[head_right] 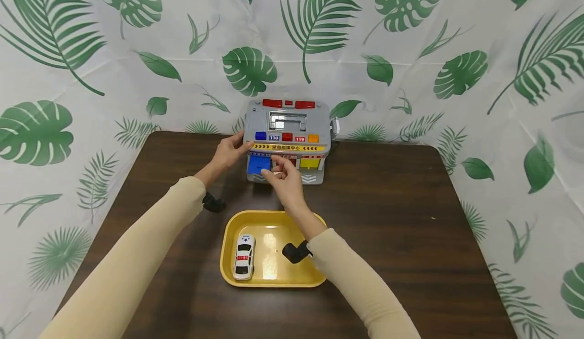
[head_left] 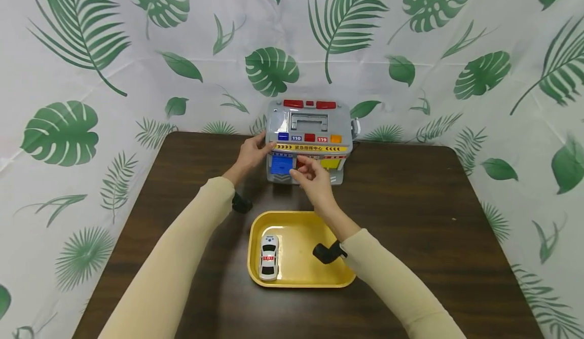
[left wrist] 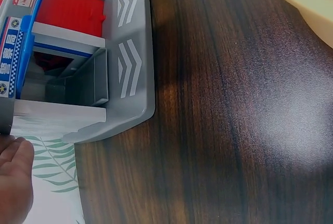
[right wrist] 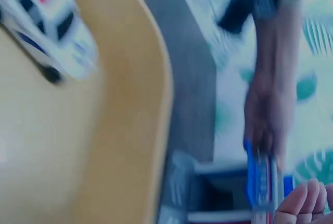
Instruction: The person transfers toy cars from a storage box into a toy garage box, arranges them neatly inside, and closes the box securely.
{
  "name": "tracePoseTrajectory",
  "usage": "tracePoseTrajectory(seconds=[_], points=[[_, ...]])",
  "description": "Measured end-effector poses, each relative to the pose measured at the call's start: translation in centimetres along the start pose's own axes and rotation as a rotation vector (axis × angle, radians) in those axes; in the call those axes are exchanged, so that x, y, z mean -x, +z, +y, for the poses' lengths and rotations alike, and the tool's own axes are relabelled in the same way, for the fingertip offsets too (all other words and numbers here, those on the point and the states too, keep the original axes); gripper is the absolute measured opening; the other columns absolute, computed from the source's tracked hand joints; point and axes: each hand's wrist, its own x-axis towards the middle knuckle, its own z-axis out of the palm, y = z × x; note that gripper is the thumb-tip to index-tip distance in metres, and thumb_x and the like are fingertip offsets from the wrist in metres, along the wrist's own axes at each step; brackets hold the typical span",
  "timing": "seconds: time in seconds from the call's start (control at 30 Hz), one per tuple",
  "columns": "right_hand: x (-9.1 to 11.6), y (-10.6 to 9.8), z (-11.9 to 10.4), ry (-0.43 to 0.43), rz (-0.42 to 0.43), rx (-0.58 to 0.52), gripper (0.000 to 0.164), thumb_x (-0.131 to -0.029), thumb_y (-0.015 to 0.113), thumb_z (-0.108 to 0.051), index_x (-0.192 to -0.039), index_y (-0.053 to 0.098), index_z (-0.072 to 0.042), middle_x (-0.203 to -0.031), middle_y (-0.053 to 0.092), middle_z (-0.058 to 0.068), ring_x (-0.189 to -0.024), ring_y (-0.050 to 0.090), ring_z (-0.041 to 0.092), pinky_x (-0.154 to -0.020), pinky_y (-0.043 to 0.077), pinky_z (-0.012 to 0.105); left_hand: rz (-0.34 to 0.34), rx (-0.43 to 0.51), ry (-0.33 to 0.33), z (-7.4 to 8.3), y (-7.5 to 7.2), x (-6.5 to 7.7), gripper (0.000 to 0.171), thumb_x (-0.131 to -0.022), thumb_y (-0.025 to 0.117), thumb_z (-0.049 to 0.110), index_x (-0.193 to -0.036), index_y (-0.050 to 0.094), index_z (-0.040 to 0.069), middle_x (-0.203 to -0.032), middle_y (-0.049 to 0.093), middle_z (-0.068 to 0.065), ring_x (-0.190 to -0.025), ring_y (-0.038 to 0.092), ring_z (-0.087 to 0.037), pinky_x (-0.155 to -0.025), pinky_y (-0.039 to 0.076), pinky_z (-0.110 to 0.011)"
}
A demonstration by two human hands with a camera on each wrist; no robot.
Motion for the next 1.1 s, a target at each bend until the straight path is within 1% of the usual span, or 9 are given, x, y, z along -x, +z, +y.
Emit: tracePoseTrajectory(seconds=[0.1,0.23,0.33,0.43,0.57,0.7,0.87,0.97,1.1], points=[[2.6,-0.2,0.7,0.049,-0.054,-0.02,0.039,-0.088,0.067,-0.013,-0.125,0.056,-0.005,-0.093,0.055,0.004,-0.077,0.049,0.015,-0.065,0.048,0.019,-0.004,0.023,-0.005,0.5,0.1,-0.6,0.068,-0.092,0.057,0.039,-0.148,0.029,0.012,-0.145,0.043,-0.01,-0.127,0.048,-0.023,-0.103,0.041,-0.038],[6.0,0.0,2.8,0.161,-0.13,-0.062,0.039,-0.086,0.069,-0.01,-0.122,0.057,0.0,-0.088,0.056,0.003,-0.073,0.051,0.012,-0.066,0.05,0.024,-0.01,0.035,-0.002,1.1,0.0,-1.4,0.068,-0.092,0.058,0.039,-0.148,0.028,0.013,-0.147,0.04,-0.009,-0.129,0.046,-0.021,-0.104,0.04,-0.036],[7.8,0.4,4.7,0.24,-0.177,-0.05,0.042,-0.085,0.069,-0.011,-0.122,0.055,0.003,-0.085,0.054,0.003,-0.071,0.051,0.011,-0.066,0.051,0.027,-0.008,0.021,-0.002,1.2,-0.1,-1.5,0.068,-0.093,0.057,0.038,-0.148,0.028,0.012,-0.147,0.039,-0.009,-0.13,0.045,-0.022,-0.104,0.04,-0.036],[8.9,1.0,6.2,0.31,-0.208,0.008,0.046,-0.085,0.07,-0.015,-0.123,0.053,0.004,-0.084,0.052,0.004,-0.069,0.05,0.013,-0.063,0.05,0.028,-0.013,0.013,-0.009,1.0,-0.2,-1.4,0.068,-0.093,0.057,0.038,-0.148,0.028,0.011,-0.148,0.038,-0.009,-0.13,0.045,-0.022,-0.104,0.04,-0.037],[9.9,1.5,7.5,0.379,-0.237,0.055,0.051,-0.084,0.072,-0.017,-0.123,0.05,0.005,-0.084,0.049,0.004,-0.065,0.049,0.014,-0.057,0.049,0.027,-0.023,0.027,-0.022,0.7,-0.2,-1.1,0.069,-0.093,0.057,0.039,-0.149,0.027,0.013,-0.149,0.038,-0.009,-0.131,0.044,-0.022,-0.104,0.04,-0.037],[10.4,2.0,8.3,0.415,-0.254,0.012,0.053,-0.084,0.072,-0.015,-0.123,0.046,0.008,-0.081,0.047,0.003,-0.063,0.047,0.012,-0.053,0.046,0.024,-0.023,0.039,-0.026,0.4,-0.2,-0.9,0.067,-0.093,0.057,0.038,-0.149,0.028,0.013,-0.148,0.039,-0.009,-0.131,0.044,-0.022,-0.104,0.04,-0.038],[10.5,2.6,8.9,0.452,-0.261,-0.028,0.052,-0.083,0.072,-0.014,-0.12,0.045,0.009,-0.075,0.046,0.001,-0.057,0.044,0.011,-0.049,0.041,0.02,-0.015,0.022,-0.022,0.3,-0.2,-0.6,0.067,-0.093,0.056,0.038,-0.149,0.028,0.012,-0.147,0.04,-0.01,-0.129,0.046,-0.023,-0.104,0.04,-0.038],[10.6,2.9,9.2,0.469,-0.274,-0.013,0.053,-0.083,0.072,-0.015,-0.12,0.044,0.009,-0.073,0.047,0.0,-0.053,0.042,0.01,-0.046,0.038,0.019,-0.014,0.007,-0.026,0.1,-0.2,-0.4,0.067,-0.093,0.056,0.039,-0.149,0.028,0.013,-0.147,0.04,-0.01,-0.129,0.046,-0.023,-0.104,0.04,-0.038],[10.9,3.4,9.5,0.481,-0.288,0.037,0.058,-0.081,0.075,-0.017,-0.122,0.042,0.008,-0.071,0.048,0.001,-0.048,0.04,0.01,-0.042,0.035,0.018,-0.021,0.006,-0.034,-0.1,-0.2,-0.2,0.068,-0.093,0.056,0.039,-0.149,0.027,0.013,-0.148,0.038,-0.01,-0.13,0.045,-0.023,-0.105,0.039,-0.038]])
